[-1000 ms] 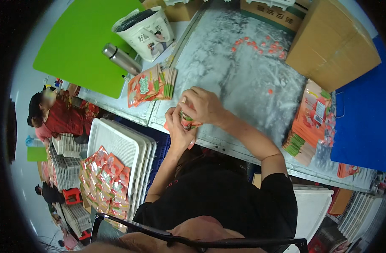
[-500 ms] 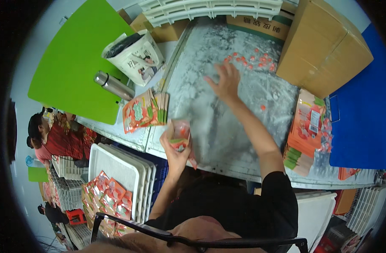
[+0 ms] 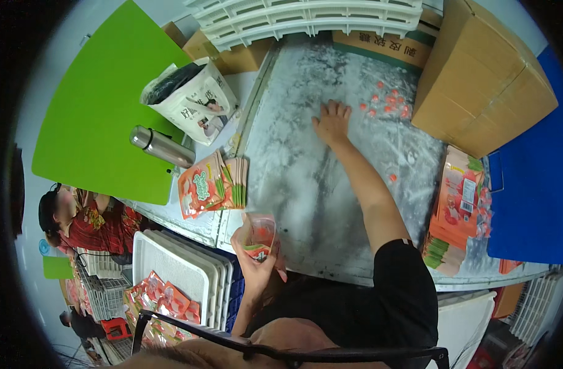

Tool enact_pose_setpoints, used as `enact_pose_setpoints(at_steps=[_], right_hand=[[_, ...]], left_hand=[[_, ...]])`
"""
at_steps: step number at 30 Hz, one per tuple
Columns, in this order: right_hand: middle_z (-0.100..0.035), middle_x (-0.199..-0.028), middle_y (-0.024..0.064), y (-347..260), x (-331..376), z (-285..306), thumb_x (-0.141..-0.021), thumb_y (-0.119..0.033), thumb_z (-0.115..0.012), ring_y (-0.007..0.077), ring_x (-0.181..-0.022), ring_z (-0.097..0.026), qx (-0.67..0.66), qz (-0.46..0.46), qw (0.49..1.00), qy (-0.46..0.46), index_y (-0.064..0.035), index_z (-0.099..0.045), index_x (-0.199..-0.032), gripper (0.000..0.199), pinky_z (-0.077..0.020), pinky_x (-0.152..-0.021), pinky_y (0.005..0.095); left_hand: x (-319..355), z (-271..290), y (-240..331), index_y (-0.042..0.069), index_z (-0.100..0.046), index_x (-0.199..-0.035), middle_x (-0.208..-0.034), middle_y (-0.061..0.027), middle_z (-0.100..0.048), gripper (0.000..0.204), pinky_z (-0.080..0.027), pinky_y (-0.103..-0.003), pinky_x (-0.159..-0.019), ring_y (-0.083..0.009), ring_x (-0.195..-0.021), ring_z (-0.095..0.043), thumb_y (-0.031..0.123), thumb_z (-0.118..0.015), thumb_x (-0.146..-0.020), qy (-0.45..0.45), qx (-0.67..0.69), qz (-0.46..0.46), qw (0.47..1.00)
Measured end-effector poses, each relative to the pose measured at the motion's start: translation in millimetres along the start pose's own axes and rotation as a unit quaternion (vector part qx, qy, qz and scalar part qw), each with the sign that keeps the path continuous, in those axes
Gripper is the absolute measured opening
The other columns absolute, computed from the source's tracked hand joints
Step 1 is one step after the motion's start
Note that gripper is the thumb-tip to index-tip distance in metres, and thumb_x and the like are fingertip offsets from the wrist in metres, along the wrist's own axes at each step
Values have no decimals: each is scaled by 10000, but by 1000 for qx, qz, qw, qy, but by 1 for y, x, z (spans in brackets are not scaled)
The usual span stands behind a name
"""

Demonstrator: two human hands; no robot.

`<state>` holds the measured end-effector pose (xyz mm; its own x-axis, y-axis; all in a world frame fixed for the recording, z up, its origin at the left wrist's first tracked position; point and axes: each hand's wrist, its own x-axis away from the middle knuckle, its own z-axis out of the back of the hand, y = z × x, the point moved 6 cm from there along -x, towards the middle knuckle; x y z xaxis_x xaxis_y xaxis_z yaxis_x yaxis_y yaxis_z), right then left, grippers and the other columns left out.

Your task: Filling small plastic pouches with pink items and then packing them into a cardboard box.

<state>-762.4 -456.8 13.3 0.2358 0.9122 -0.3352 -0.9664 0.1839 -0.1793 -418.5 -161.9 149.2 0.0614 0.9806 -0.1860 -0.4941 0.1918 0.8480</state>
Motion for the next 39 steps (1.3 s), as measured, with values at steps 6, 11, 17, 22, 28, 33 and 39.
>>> enact_pose_setpoints(at_steps=[6, 11, 17, 22, 28, 33, 39], right_hand=[[-531, -1431, 147, -38, 123, 63, -989, -450, -579, 372, -1348, -412, -63, 110, 991, 50, -90, -614, -1399, 547, -220, -1170, 594], [-569, -1420, 166, -6, 197, 73, -1058, -329, -461, 368, -1334, -472, -237, 39, 970, 44, -105, -597, -1431, 456, -296, -1178, 486], [-578, -1470, 180, 66, 212, 136, -1114, -288, -331, 339, -1379, -513, -554, -128, 821, 40, -43, -580, -1454, 488, -336, -1191, 376], [-558, -1508, 157, 67, 211, 136, -1127, -332, -301, 322, -1444, -454, -406, -30, 913, 8, -60, -592, -1451, 514, -264, -1235, 396], [-449, -1619, 61, 37, 188, 95, -1122, -393, -325, 333, -1543, -279, -240, 85, 961, -107, -205, -606, -1465, 481, -144, -1268, 493], [-369, -1669, 56, 40, 193, 79, -1088, -517, -381, 353, -1557, -247, -225, 102, 952, -178, -251, -601, -1466, 512, -84, -1275, 562], [-405, -1618, 96, -9, 235, 113, -957, -574, -620, 405, -1543, -254, -146, 186, 964, -122, -266, -569, -1474, 604, -153, -1215, 699]], left_hand=[[12, -4, 6, 54, -407, -1511, -1393, -221, -397, 914, -366, -454, -1133, -407, -1307, -429, -46, -755, -672, -7, 10, -24, 1000], [27, 1, 4, 46, -414, -1518, -1378, -209, -413, 886, -381, -438, -1119, -384, -1305, -439, -49, -734, -697, -4, 17, -22, 1000], [39, 13, 0, 20, -419, -1487, -1368, -213, -425, 863, -373, -448, -1115, -385, -1295, -445, -2, -755, -692, 12, 21, -20, 999], [43, 18, 0, -6, -419, -1463, -1363, -214, -428, 844, -366, -457, -1118, -392, -1294, -443, 14, -765, -693, 5, 16, -19, 1000], [46, 23, 5, -15, -422, -1456, -1378, -220, -429, 841, -377, -454, -1113, -398, -1286, -457, 6, -767, -690, 5, -6, -33, 999], [50, 28, 0, -17, -427, -1454, -1382, -226, -428, 839, -384, -455, -1111, -400, -1288, -462, 4, -770, -689, 23, 4, -17, 1000], [44, 20, 7, 10, -432, -1474, -1365, -225, -421, 863, -395, -450, -1103, -398, -1276, -465, 1, -775, -682, 15, -6, -42, 999]])
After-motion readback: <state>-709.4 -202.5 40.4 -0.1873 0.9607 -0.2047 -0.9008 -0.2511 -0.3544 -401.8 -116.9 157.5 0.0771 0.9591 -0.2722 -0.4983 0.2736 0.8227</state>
